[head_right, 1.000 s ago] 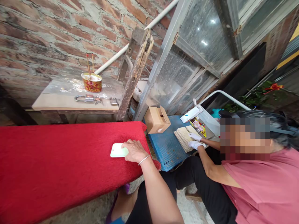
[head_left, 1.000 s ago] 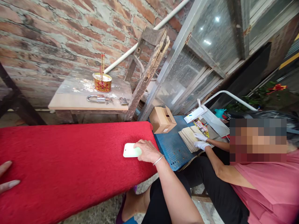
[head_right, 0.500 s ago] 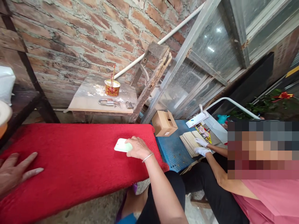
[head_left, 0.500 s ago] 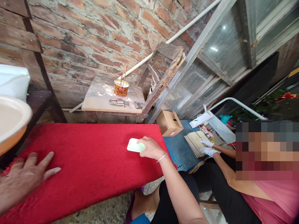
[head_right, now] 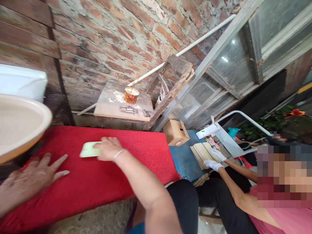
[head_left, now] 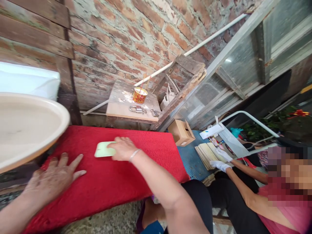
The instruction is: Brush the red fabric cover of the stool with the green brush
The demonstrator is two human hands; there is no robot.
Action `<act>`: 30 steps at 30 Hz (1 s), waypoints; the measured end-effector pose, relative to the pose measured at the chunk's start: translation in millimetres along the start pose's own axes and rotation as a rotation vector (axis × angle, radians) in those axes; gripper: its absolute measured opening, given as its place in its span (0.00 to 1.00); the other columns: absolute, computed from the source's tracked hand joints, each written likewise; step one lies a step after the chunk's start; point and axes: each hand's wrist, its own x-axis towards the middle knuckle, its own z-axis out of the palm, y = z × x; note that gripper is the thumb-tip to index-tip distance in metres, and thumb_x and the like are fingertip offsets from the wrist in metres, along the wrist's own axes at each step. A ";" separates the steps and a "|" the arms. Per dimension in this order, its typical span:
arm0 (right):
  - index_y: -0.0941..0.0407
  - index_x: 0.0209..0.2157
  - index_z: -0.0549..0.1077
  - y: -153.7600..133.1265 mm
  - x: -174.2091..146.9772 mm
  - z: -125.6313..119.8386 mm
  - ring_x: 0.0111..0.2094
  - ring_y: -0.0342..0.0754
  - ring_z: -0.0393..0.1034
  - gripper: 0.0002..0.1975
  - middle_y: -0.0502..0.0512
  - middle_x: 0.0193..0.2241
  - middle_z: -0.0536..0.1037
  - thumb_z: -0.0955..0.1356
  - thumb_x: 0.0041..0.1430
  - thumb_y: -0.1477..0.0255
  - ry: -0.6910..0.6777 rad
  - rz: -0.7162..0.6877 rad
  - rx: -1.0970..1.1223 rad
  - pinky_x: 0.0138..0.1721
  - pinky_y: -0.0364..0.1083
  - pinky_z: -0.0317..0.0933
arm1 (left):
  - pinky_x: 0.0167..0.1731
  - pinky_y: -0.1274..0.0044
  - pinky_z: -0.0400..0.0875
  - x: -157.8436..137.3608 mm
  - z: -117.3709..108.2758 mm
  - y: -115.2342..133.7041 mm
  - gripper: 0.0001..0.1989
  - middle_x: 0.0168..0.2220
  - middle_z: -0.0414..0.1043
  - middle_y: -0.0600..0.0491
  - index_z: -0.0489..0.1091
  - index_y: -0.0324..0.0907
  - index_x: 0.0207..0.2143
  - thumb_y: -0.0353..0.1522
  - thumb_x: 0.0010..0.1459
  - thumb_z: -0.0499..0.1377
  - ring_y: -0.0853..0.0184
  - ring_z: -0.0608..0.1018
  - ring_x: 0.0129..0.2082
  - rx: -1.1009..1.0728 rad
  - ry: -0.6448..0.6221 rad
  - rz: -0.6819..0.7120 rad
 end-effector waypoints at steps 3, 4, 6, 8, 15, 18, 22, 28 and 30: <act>0.47 0.50 0.76 32.6 -41.1 -10.4 0.47 0.51 0.68 0.20 0.54 0.46 0.74 0.70 0.54 0.69 -0.004 0.133 -0.021 0.48 0.48 0.58 | 0.55 0.56 0.64 -9.4 -20.9 18.2 0.25 0.63 0.67 0.40 0.68 0.47 0.61 0.40 0.63 0.54 0.48 0.68 0.62 0.105 -0.105 -0.057; 0.50 0.48 0.77 42.6 -49.4 -13.5 0.47 0.52 0.69 0.19 0.57 0.45 0.74 0.69 0.54 0.73 0.006 0.180 -0.029 0.48 0.49 0.57 | 0.55 0.56 0.64 -11.7 -25.8 22.1 0.26 0.64 0.66 0.38 0.68 0.47 0.61 0.39 0.61 0.58 0.48 0.69 0.62 0.107 -0.107 -0.078; 0.53 0.48 0.78 55.6 -51.5 -17.5 0.47 0.56 0.68 0.21 0.61 0.45 0.74 0.68 0.51 0.77 0.040 0.234 -0.031 0.48 0.52 0.56 | 0.56 0.56 0.64 -14.8 -30.1 23.7 0.26 0.65 0.64 0.38 0.68 0.49 0.62 0.38 0.61 0.59 0.48 0.70 0.61 0.118 -0.095 -0.111; 0.53 0.51 0.77 52.7 -36.2 -19.4 0.48 0.57 0.68 0.25 0.62 0.46 0.73 0.68 0.49 0.77 0.078 0.238 -0.015 0.48 0.53 0.55 | 0.57 0.57 0.63 -17.6 -27.9 17.8 0.26 0.65 0.62 0.37 0.67 0.50 0.62 0.39 0.62 0.60 0.48 0.69 0.61 0.121 -0.074 -0.105; 0.46 0.56 0.72 -52.2 58.9 -19.6 0.54 0.56 0.64 0.27 0.58 0.52 0.71 0.69 0.53 0.70 0.123 0.066 0.043 0.53 0.51 0.51 | 0.52 0.56 0.64 -21.8 -17.7 2.8 0.30 0.60 0.67 0.36 0.67 0.50 0.62 0.41 0.57 0.65 0.47 0.73 0.54 0.119 -0.051 -0.144; 0.43 0.59 0.70 -71.8 79.9 -15.3 0.56 0.55 0.63 0.29 0.56 0.55 0.69 0.70 0.54 0.68 0.090 0.033 0.048 0.54 0.50 0.50 | 0.49 0.57 0.65 -15.8 -19.9 7.7 0.31 0.60 0.67 0.33 0.68 0.48 0.62 0.40 0.56 0.65 0.46 0.74 0.51 0.131 -0.076 -0.148; 0.45 0.56 0.73 -36.8 65.7 -17.5 0.52 0.55 0.67 0.29 0.58 0.51 0.72 0.70 0.51 0.73 0.039 0.086 0.017 0.51 0.50 0.53 | 0.46 0.57 0.66 -13.2 -19.5 11.5 0.32 0.59 0.68 0.32 0.69 0.47 0.61 0.41 0.54 0.66 0.46 0.75 0.49 0.150 -0.101 -0.163; 0.53 0.50 0.78 -0.4 49.7 -35.5 0.50 0.61 0.68 0.23 0.65 0.47 0.73 0.68 0.51 0.76 0.103 0.211 -0.034 0.48 0.53 0.54 | 0.47 0.56 0.66 -20.6 -10.3 7.8 0.32 0.61 0.67 0.32 0.67 0.46 0.63 0.42 0.57 0.65 0.46 0.75 0.51 0.150 -0.023 -0.134; 0.50 0.53 0.76 -19.0 64.0 -35.3 0.52 0.59 0.67 0.24 0.63 0.49 0.72 0.68 0.53 0.74 0.143 0.185 -0.004 0.49 0.52 0.54 | 0.48 0.57 0.66 -21.0 -11.8 6.6 0.33 0.61 0.66 0.31 0.67 0.45 0.63 0.42 0.56 0.65 0.46 0.75 0.51 0.138 -0.039 -0.132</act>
